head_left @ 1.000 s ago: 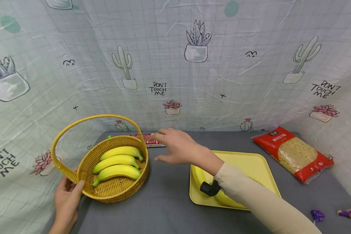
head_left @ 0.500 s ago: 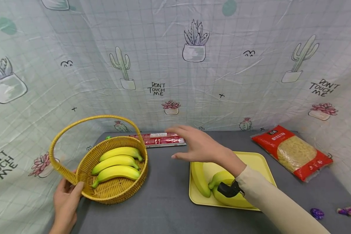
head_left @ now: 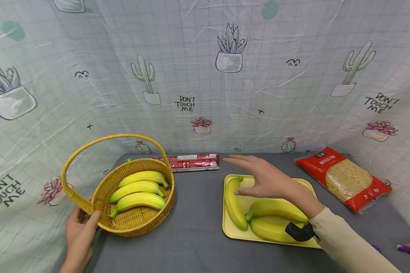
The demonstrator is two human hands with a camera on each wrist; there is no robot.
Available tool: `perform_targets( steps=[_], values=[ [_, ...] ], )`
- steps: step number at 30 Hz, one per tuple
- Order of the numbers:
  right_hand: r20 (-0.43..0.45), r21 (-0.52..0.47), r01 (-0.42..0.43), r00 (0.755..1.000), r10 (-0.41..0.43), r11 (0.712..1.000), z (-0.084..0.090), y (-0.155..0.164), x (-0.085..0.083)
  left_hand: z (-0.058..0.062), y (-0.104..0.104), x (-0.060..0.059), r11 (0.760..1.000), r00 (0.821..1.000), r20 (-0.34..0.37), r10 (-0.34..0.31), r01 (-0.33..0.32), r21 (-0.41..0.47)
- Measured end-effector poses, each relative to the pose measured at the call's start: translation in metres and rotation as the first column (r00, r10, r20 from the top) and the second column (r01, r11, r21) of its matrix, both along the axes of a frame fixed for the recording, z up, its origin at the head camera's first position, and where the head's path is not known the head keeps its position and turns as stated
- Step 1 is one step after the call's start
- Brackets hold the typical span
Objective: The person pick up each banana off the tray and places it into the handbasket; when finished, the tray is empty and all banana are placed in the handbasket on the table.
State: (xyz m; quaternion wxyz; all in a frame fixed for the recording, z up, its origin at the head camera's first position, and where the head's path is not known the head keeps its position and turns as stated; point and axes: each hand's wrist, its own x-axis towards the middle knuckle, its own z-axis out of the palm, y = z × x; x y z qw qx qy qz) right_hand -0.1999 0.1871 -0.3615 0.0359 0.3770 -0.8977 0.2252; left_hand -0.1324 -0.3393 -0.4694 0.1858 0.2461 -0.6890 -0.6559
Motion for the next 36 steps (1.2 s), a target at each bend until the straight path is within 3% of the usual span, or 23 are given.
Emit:
perform_targets(
  steps=[10,23,36],
  values=[
    [-0.023,0.01,0.045,0.999,-0.044,0.999,-0.032,0.038,0.008,-0.001,0.0,0.0,1.0,1.0,-0.007,-0.003,0.003,-0.003],
    [0.091,0.05,0.117,0.988,-0.121,0.992,-0.054,0.067,0.026,0.001,0.002,0.0,1.0,1.0,-0.02,-0.006,0.006,-0.005],
    [0.144,0.037,0.12,0.982,-0.124,0.992,-0.074,0.089,0.032,0.001,0.001,0.001,1.0,1.0,-0.015,-0.005,0.004,-0.011]
  ],
)
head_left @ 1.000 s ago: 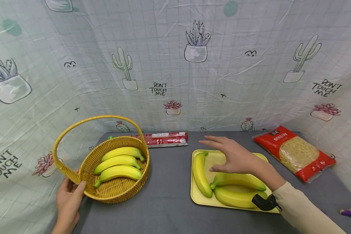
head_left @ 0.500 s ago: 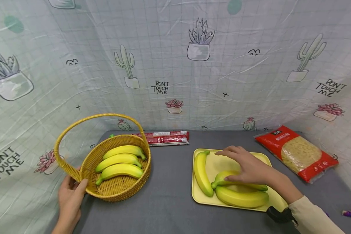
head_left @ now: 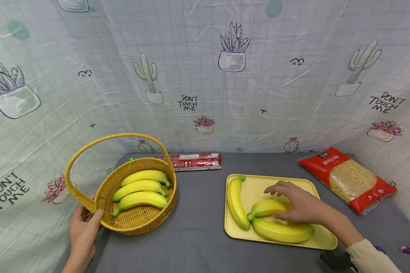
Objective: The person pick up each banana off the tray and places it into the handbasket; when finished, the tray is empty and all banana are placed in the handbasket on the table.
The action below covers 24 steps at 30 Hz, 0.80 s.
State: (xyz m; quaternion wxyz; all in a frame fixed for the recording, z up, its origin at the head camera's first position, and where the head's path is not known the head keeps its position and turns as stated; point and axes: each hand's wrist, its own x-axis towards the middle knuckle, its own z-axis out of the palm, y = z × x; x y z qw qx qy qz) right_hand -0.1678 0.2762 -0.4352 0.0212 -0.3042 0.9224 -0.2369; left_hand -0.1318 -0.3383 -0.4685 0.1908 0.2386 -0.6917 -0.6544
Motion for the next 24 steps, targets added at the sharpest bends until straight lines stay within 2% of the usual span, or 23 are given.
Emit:
perform_targets(
  steps=[8,24],
  values=[
    [-0.048,0.014,0.004,0.999,-0.003,1.0,-0.013,0.006,0.001,-0.001,0.0,0.001,1.0,1.0,-0.008,0.004,-0.004,-0.002],
    [-0.046,-0.012,-0.002,0.999,0.001,1.0,-0.02,0.008,-0.001,-0.001,0.001,0.001,1.0,1.0,-0.004,0.011,-0.011,-0.012]
  ],
)
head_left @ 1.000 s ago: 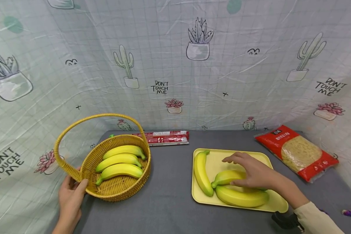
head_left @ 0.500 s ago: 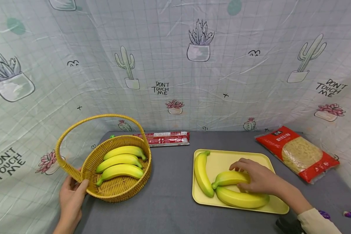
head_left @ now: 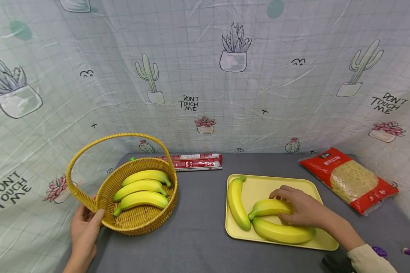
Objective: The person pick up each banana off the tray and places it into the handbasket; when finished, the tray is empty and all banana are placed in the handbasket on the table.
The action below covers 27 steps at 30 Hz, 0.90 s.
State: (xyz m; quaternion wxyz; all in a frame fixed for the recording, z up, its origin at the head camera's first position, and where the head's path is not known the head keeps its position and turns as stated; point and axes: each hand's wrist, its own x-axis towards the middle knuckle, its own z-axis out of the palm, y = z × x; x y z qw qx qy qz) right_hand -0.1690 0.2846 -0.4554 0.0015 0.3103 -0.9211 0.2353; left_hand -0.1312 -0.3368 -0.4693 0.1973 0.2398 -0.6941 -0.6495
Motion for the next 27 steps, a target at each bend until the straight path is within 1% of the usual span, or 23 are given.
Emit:
perform_targets(
  steps=[5,8,16,22,27],
  values=[
    [-0.035,-0.011,0.012,0.999,-0.012,1.0,0.001,0.0,0.0,-0.001,-0.001,0.0,1.0,1.0,-0.004,-0.012,0.012,0.003],
    [-0.052,-0.015,0.02,0.998,-0.021,1.0,0.002,0.001,-0.001,-0.001,-0.001,0.0,1.0,1.0,0.004,-0.003,0.003,0.01],
    [-0.069,0.015,0.024,0.997,-0.023,1.0,0.01,0.003,-0.005,0.001,0.0,0.001,1.0,1.0,-0.002,-0.01,0.01,0.013],
    [-0.065,0.024,0.043,0.997,-0.041,0.999,0.015,0.004,-0.005,0.002,-0.001,0.0,1.0,1.0,0.005,-0.009,0.009,0.01],
    [-0.092,0.025,0.055,0.994,-0.052,0.998,0.021,0.004,-0.006,0.001,-0.001,0.001,1.0,1.0,-0.007,-0.018,0.018,0.026]
  ],
)
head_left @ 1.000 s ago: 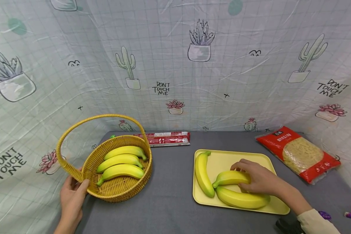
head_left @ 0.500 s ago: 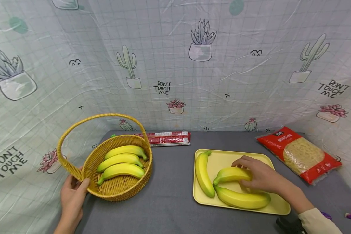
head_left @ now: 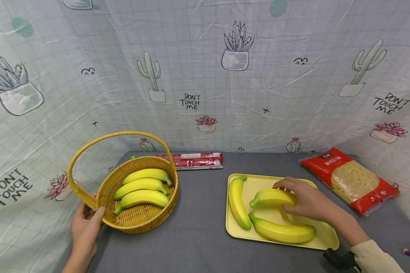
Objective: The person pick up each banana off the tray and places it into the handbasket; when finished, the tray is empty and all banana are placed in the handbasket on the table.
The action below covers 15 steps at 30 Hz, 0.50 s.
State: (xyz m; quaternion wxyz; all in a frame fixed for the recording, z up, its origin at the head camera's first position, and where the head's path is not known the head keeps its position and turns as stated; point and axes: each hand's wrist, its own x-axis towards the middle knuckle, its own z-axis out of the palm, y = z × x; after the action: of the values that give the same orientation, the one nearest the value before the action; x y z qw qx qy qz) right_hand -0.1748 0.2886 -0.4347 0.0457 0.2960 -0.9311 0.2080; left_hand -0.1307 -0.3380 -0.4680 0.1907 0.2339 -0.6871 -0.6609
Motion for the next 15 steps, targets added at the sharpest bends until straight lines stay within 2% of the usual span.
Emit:
perform_targets(
  steps=[5,12,15],
  values=[
    [-0.035,-0.013,-0.002,0.999,0.002,1.0,0.007,-0.003,-0.002,0.0,0.0,0.0,1.0,1.0,-0.012,-0.002,0.002,0.021],
    [-0.101,-0.038,-0.044,0.994,0.04,0.998,0.017,-0.013,-0.008,0.0,0.0,-0.001,1.0,1.0,-0.02,-0.009,0.009,0.007],
    [-0.1,-0.043,-0.051,0.994,0.047,0.998,0.022,-0.019,-0.01,0.0,0.0,-0.001,1.0,1.0,-0.016,-0.011,0.011,0.005]
  ],
)
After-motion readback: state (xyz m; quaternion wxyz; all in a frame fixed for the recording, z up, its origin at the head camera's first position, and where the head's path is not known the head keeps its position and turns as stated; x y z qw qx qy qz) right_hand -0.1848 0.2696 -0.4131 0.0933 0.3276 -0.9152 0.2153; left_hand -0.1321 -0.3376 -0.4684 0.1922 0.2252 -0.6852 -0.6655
